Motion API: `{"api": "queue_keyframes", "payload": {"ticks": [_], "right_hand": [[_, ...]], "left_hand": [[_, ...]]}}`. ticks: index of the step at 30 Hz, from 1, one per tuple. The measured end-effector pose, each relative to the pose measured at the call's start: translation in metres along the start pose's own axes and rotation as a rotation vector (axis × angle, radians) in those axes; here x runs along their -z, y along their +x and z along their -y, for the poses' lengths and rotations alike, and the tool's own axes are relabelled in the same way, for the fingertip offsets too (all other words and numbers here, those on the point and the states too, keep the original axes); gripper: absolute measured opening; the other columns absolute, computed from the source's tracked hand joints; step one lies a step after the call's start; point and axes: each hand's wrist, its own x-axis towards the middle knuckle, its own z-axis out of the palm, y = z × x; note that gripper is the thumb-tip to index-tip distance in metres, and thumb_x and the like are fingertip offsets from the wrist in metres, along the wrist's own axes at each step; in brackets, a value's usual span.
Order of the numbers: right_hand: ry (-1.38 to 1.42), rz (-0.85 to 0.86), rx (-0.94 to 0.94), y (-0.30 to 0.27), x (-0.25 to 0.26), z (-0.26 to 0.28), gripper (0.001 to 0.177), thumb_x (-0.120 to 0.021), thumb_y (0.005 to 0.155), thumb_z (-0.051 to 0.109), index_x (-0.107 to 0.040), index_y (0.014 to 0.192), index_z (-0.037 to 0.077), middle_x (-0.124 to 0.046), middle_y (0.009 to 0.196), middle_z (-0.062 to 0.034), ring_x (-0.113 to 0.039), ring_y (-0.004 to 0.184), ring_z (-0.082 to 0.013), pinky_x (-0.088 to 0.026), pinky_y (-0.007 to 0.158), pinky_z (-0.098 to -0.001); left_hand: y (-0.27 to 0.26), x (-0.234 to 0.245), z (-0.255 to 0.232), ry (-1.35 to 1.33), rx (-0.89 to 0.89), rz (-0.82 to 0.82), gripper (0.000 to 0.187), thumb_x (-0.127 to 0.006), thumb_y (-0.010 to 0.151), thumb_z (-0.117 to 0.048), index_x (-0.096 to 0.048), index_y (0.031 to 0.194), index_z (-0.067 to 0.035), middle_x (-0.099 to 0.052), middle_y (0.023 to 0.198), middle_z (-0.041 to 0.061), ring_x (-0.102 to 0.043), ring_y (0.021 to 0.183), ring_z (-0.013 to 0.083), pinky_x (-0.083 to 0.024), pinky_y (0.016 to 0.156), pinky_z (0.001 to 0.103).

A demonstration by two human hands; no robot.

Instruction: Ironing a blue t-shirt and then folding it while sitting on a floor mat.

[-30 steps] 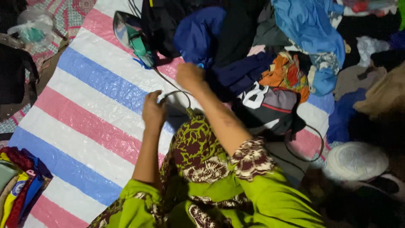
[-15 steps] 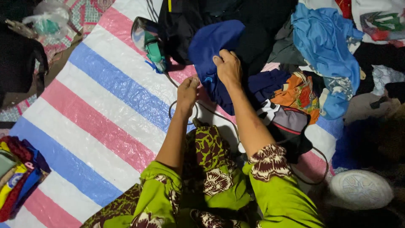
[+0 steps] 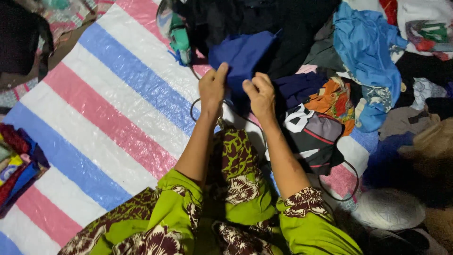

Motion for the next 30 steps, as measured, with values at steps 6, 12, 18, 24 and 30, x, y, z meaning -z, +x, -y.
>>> {"api": "queue_keyframes", "payload": {"ticks": [6, 12, 18, 24, 30], "right_hand": [[0.212, -0.005, -0.023, -0.001, -0.002, 0.067, 0.055, -0.079, 0.088, 0.027, -0.053, 0.129, 0.001, -0.061, 0.125, -0.0153, -0.056, 0.112, -0.0289, -0.046, 0.099, -0.0423], [0.124, -0.249, -0.066, -0.005, -0.018, 0.043, 0.044, -0.071, 0.096, 0.031, -0.062, 0.126, 0.001, -0.071, 0.114, -0.0121, -0.067, 0.105, -0.0232, -0.054, 0.095, -0.0384], [-0.073, -0.294, 0.165, 0.034, 0.085, 0.074, 0.052, -0.045, 0.084, -0.007, -0.068, 0.130, -0.003, -0.074, 0.118, -0.0112, -0.068, 0.112, -0.0232, -0.052, 0.107, -0.0375], [0.457, -0.074, -0.004, 0.063, 0.163, 0.153, 0.042, -0.052, 0.077, -0.008, -0.069, 0.116, -0.001, -0.072, 0.109, -0.0073, -0.069, 0.095, -0.0180, -0.058, 0.093, -0.0301], [0.093, 0.067, 0.345, 0.091, 0.177, 0.266, 0.047, -0.043, 0.081, -0.009, -0.073, 0.117, -0.004, -0.071, 0.109, -0.0074, -0.066, 0.095, -0.0163, -0.054, 0.096, -0.0274]], "left_hand": [[-0.014, -0.009, -0.047, -0.361, 0.092, 0.222, 0.050, -0.075, 0.095, -0.041, -0.045, 0.062, -0.018, -0.039, 0.062, -0.010, -0.032, 0.056, 0.0029, -0.025, 0.047, 0.026], [-0.060, 0.003, -0.128, -0.731, 0.213, 0.460, 0.035, -0.073, 0.093, -0.039, -0.051, 0.074, -0.020, -0.045, 0.063, -0.008, -0.039, 0.050, 0.0055, -0.033, 0.047, 0.026], [-0.076, 0.035, -0.200, -0.704, -0.137, 0.498, 0.040, -0.073, 0.098, -0.040, -0.047, 0.074, -0.020, -0.041, 0.065, -0.008, -0.037, 0.052, 0.0051, -0.029, 0.047, 0.025], [-0.097, 0.081, -0.250, -0.649, -0.430, 0.355, 0.026, -0.073, 0.101, -0.030, -0.067, 0.084, -0.010, -0.052, 0.077, -0.011, -0.042, 0.072, 0.0011, -0.035, 0.066, 0.023], [-0.112, 0.151, -0.239, -0.513, -0.582, 0.217, 0.040, -0.073, 0.107, -0.028, -0.055, 0.078, -0.008, -0.047, 0.072, -0.011, -0.038, 0.066, 0.0007, -0.031, 0.058, 0.022]]}}
